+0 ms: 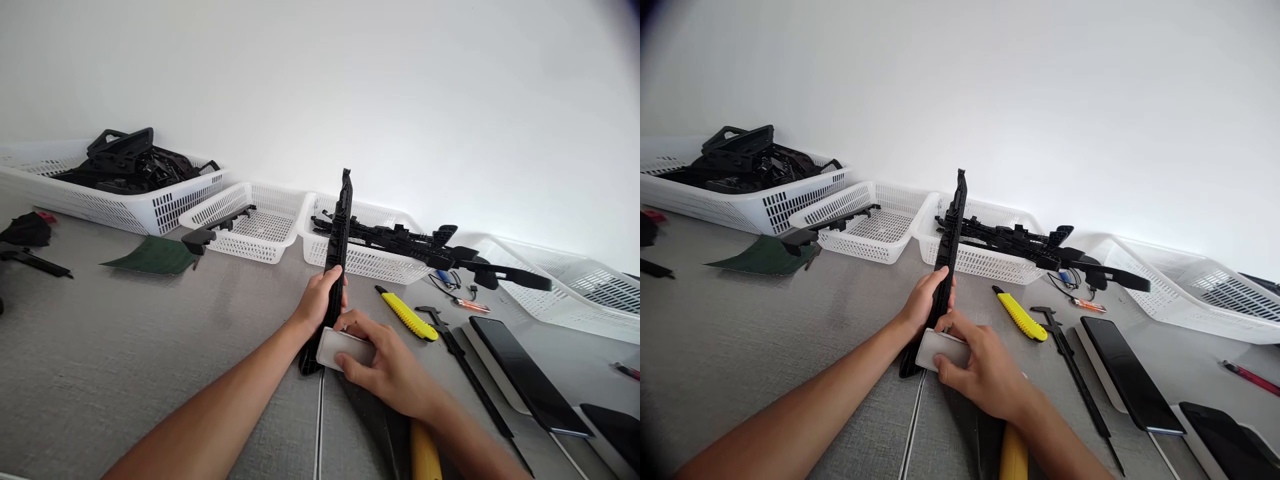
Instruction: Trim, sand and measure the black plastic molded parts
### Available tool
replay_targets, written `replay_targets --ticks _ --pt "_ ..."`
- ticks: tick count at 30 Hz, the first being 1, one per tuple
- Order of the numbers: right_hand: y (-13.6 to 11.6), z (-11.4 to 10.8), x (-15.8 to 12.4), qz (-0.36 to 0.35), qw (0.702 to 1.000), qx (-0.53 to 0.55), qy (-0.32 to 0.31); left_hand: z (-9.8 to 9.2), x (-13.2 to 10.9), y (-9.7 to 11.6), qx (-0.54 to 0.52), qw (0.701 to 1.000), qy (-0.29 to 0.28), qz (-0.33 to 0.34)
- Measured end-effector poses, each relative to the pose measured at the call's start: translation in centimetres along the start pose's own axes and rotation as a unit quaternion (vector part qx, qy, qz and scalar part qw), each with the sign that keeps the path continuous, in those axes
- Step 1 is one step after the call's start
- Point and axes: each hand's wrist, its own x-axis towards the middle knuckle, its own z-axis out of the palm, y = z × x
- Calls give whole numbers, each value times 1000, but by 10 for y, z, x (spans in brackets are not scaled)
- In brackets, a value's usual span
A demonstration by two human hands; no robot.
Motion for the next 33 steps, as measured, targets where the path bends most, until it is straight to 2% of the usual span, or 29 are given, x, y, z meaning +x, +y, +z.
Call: replay_targets --ticks 6,11,17,22,29,33 --pt "1 2 -3 -15 998 17 -54 -1 0 0 6 1000 -4 -7" --pt "2 1 -3 1 1000 -8 -17 -1 -1 0 12 1000 3 -3" --pt "2 2 -4 -13 998 -10 -58 -1 -1 0 21 1000 3 -3" --pt "3 -6 -4 19 998 -27 -45 -1 -2 1 26 1000 2 -2" --pt "8 -8 -3 23 998 -9 -64 -1 -3 2 28 1000 6 -5" --pt "11 -14 -2 30 998 -9 -50 0 -4 2 30 999 8 -3"
